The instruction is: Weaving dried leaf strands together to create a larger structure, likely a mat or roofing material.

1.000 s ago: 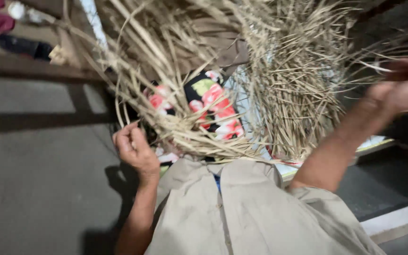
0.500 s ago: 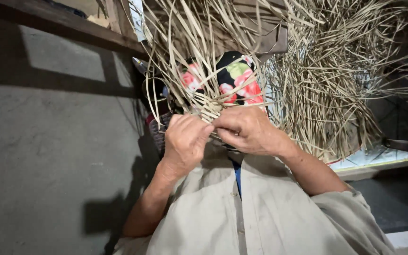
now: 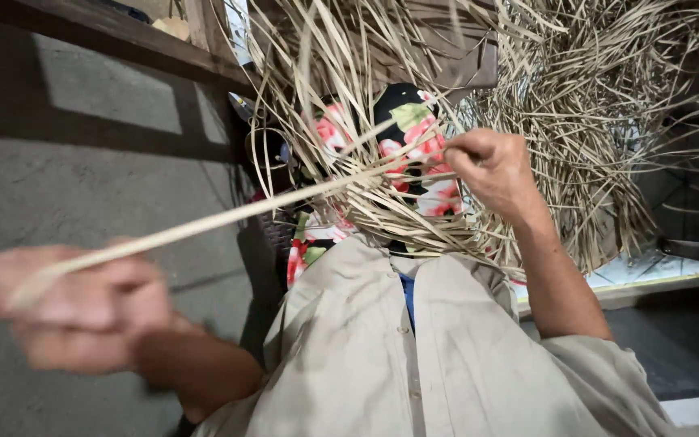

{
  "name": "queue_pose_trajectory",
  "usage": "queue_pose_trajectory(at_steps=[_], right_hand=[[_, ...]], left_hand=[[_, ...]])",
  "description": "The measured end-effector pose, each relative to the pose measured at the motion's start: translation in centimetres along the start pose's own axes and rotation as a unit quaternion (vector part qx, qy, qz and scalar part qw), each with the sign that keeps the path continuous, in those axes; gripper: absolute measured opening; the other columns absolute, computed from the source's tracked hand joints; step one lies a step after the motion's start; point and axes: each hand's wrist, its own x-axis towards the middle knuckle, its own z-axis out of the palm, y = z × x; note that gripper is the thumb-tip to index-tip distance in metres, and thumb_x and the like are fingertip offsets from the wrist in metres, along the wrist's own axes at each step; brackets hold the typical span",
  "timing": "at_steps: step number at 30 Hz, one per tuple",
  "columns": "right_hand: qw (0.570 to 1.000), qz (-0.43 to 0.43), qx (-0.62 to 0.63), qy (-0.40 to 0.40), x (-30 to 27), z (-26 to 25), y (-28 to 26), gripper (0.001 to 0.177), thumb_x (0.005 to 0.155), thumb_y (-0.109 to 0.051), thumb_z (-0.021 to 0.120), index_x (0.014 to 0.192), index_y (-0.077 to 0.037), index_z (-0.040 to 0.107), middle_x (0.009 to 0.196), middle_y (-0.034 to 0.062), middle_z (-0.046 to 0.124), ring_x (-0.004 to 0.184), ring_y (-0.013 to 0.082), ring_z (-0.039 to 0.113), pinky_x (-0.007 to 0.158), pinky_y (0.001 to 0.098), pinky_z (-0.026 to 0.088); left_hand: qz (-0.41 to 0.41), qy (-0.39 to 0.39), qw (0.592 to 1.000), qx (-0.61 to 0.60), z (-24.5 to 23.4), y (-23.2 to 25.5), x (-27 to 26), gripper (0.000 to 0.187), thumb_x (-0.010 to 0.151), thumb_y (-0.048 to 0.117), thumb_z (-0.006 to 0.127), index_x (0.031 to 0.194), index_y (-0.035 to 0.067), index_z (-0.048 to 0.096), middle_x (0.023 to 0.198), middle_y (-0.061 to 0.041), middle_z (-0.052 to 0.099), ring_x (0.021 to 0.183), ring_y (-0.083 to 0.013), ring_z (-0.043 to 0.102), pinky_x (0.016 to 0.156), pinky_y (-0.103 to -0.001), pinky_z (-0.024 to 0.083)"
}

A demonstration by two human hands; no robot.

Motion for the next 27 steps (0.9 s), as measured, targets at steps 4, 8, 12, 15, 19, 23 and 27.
queue_pose_trajectory(at_steps=[4, 8, 12, 15, 19, 23, 27], right_hand=[[0.945, -0.213, -0.228, 0.093, 0.0, -0.8, -0.2, 0.007, 0.089, -0.010, 0.069, 0.089, -0.015, 0.073, 0.085, 0.0050, 0.049, 0.080, 0.0230, 0.045, 0.072, 0.0351, 0.036], [0.937, -0.294, -0.175, 0.067, -2.8, 0.4, -6.7, 0.014, 0.082, -0.001, 0.061, 0.078, -0.013, 0.067, 0.068, 0.0039, 0.055, 0.059, 0.0236, 0.049, 0.056, 0.0345, 0.041], [0.926, -0.357, -0.117, -0.035, -3.8, 1.5, -10.9, 0.006, 0.086, -0.010, 0.057, 0.085, -0.007, 0.063, 0.075, 0.0065, 0.057, 0.068, 0.0248, 0.057, 0.060, 0.0369, 0.047], [0.920, -0.365, -0.040, -0.136, -4.0, 0.1, -10.4, 0.009, 0.086, -0.012, 0.056, 0.082, -0.006, 0.062, 0.090, 0.0125, 0.056, 0.083, 0.0313, 0.056, 0.070, 0.0428, 0.048], [0.894, -0.271, 0.138, -0.329, -5.5, -4.6, -10.1, 0.011, 0.073, -0.008, 0.061, 0.078, -0.003, 0.069, 0.123, 0.0225, 0.050, 0.120, 0.0415, 0.050, 0.103, 0.0487, 0.037], [0.832, -0.336, 0.198, -0.395, -7.3, -7.4, -7.9, 0.011, 0.074, -0.004, 0.059, 0.073, 0.002, 0.068, 0.093, 0.0174, 0.070, 0.105, 0.0327, 0.065, 0.098, 0.0492, 0.045], [0.913, -0.186, 0.024, -0.362, -8.3, -9.4, -6.6, 0.012, 0.071, -0.011, 0.065, 0.080, -0.008, 0.073, 0.094, 0.0033, 0.074, 0.107, 0.0232, 0.066, 0.098, 0.0454, 0.048]], left_hand=[[0.058, 0.114, 0.990, -0.055, -1.4, -5.1, -0.8, 0.038, 0.104, 0.050, 0.047, 0.112, 0.029, 0.077, 0.123, 0.007, 0.072, 0.104, -0.0037, 0.061, 0.091, -0.033, 0.048], [-0.339, 0.005, 0.914, 0.223, 5.8, -14.4, 1.6, 0.038, 0.086, 0.025, 0.052, 0.110, -0.002, 0.064, 0.080, -0.008, 0.059, 0.075, -0.0130, 0.061, 0.072, -0.027, 0.058], [-0.261, -0.033, 0.951, 0.164, 8.0, -17.4, 2.2, 0.057, 0.079, 0.039, 0.064, 0.115, -0.004, 0.057, 0.063, 0.000, 0.043, 0.057, -0.0063, 0.040, 0.053, -0.020, 0.040], [-0.151, 0.056, 0.982, 0.094, 8.0, -16.6, 3.5, 0.016, 0.083, 0.011, 0.059, 0.088, -0.004, 0.059, 0.059, -0.007, 0.044, 0.053, -0.0147, 0.039, 0.053, -0.026, 0.037], [-0.051, 0.212, 0.974, 0.055, 7.4, -12.6, 7.0, 0.016, 0.095, 0.014, 0.049, 0.082, 0.006, 0.050, 0.071, -0.006, 0.052, 0.063, -0.0147, 0.050, 0.061, -0.026, 0.042], [0.028, 0.298, 0.941, 0.158, 0.6, -13.5, 9.1, 0.010, 0.089, 0.006, 0.052, 0.080, 0.006, 0.050, 0.059, 0.001, 0.041, 0.048, -0.0051, 0.032, 0.044, -0.020, 0.029], [0.062, 0.329, 0.866, 0.371, -6.1, -15.2, 8.8, 0.015, 0.089, 0.017, 0.059, 0.083, 0.003, 0.060, 0.052, 0.002, 0.043, 0.042, -0.0072, 0.036, 0.038, -0.024, 0.028]])
